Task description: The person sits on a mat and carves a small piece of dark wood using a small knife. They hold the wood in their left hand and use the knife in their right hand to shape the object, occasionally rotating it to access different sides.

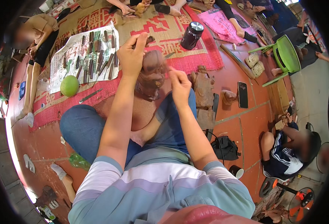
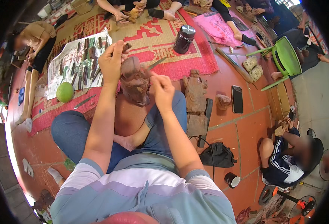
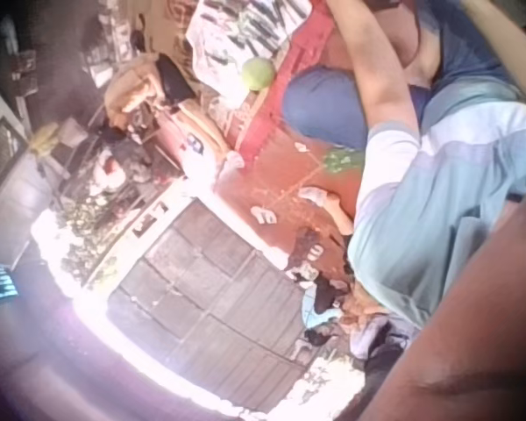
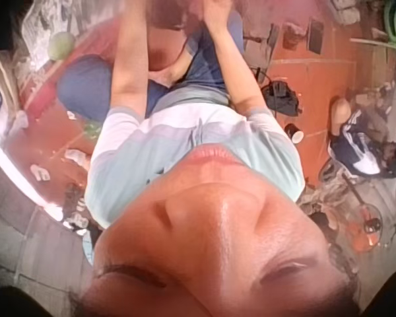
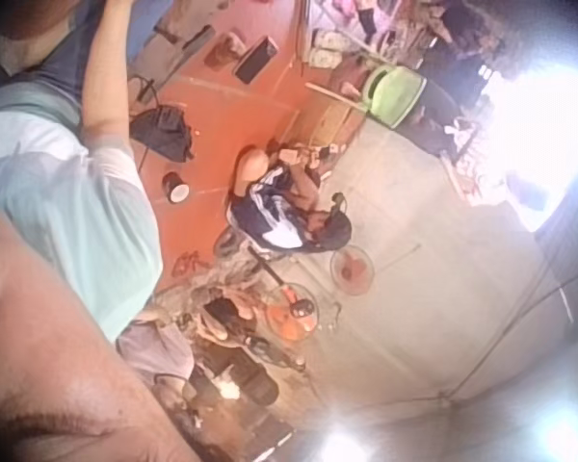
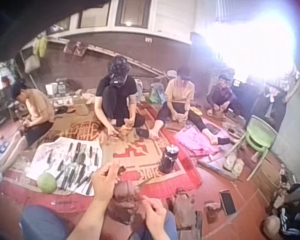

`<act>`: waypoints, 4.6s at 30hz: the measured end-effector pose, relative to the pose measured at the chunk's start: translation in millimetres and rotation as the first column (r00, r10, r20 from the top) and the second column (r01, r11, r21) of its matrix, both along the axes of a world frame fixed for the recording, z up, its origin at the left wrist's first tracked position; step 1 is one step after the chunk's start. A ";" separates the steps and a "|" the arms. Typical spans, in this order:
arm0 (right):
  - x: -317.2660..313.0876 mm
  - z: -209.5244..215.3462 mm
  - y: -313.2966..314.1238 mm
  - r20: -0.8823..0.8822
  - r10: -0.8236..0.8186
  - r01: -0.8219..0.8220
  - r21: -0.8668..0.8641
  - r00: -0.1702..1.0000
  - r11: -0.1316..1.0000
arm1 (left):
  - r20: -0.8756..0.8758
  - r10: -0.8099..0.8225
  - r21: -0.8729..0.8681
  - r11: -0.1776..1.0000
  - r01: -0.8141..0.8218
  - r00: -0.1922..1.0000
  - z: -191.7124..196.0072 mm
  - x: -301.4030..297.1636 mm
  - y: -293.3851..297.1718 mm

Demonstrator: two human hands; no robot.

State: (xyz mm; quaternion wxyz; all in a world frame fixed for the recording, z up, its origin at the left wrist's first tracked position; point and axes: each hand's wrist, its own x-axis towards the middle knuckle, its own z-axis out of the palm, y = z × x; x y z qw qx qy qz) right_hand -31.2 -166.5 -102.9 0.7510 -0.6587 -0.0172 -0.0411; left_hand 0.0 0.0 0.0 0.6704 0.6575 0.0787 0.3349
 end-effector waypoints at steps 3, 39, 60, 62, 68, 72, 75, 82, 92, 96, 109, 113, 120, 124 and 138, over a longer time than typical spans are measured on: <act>8.5 -31.9 -35.8 -0.066 0.071 -0.077 -0.095 0.995 0.993 | 0.042 -0.012 -0.063 0.998 0.015 0.999 -10.1 2.1 -17.9; -40.6 -83.2 -72.7 0.161 -0.119 0.164 -0.307 0.980 0.937 | 0.059 -0.072 0.107 0.992 0.066 0.996 -1.0 -6.7 8.9; -20.9 8.2 -20.5 0.249 0.206 -0.133 -0.283 0.946 0.950 | -0.066 0.107 0.438 0.896 -0.067 0.992 7.7 -32.0 -13.4; -23.7 -5.2 -51.2 -0.001 0.280 -0.250 -0.454 0.960 0.855 | -0.049 0.074 0.389 0.920 -0.049 0.996 3.4 -35.7 -9.0; -18.8 16.3 -43.1 0.186 0.186 -0.141 -0.232 0.965 0.962 | -0.037 0.104 0.403 0.912 -0.080 0.994 2.6 -45.7 -10.2; -15.5 29.3 4.3 0.445 0.175 0.029 -0.414 0.879 0.910 | -0.063 0.110 0.386 0.919 -0.078 0.992 6.5 -46.5 -8.1; -17.1 13.0 -6.4 0.471 0.182 0.007 -0.371 0.863 0.929 | -0.039 0.063 0.455 0.890 -0.038 0.997 11.0 -56.1 -22.5; -40.2 -35.0 -57.3 0.238 0.134 0.008 -0.513 0.962 0.859 | 0.009 0.101 0.391 0.915 -0.096 0.995 0.3 -67.1 -7.2; -47.5 -8.8 -20.4 0.347 0.251 -0.092 -0.416 0.904 0.905 | 0.010 0.073 0.326 0.943 -0.072 0.997 6.0 -84.3 -12.0; -45.4 -35.8 -53.4 0.253 0.093 -0.003 -0.336 0.963 0.942 | 0.042 0.093 0.350 0.931 -0.102 0.995 5.3 -74.4 -0.7; -58.0 -59.9 -48.4 0.024 0.143 -0.134 -0.241 0.989 0.961 | 0.022 0.056 0.332 0.941 -0.060 0.998 1.7 -80.8 -4.4; -52.9 10.3 -12.7 0.241 0.133 -0.105 -0.126 0.961 0.987 | 0.043 0.094 0.356 0.929 -0.103 0.995 5.5 -90.1 -15.2; -57.7 -52.9 -20.8 0.211 0.147 -0.099 -0.221 0.966 0.970 | 0.058 0.159 0.400 0.901 -0.169 0.986 -8.5 -72.2 -0.5; -46.1 -68.0 -48.9 0.052 0.077 -0.068 -0.165 0.996 0.984 | 0.053 0.207 0.509 0.836 -0.205 0.977 -3.2 -78.6 -19.4; -48.2 -56.4 -41.8 0.050 0.135 -0.122 -0.209 0.990 0.970 | 0.057 0.263 0.547 0.799 -0.250 0.963 4.7 -81.2 -26.6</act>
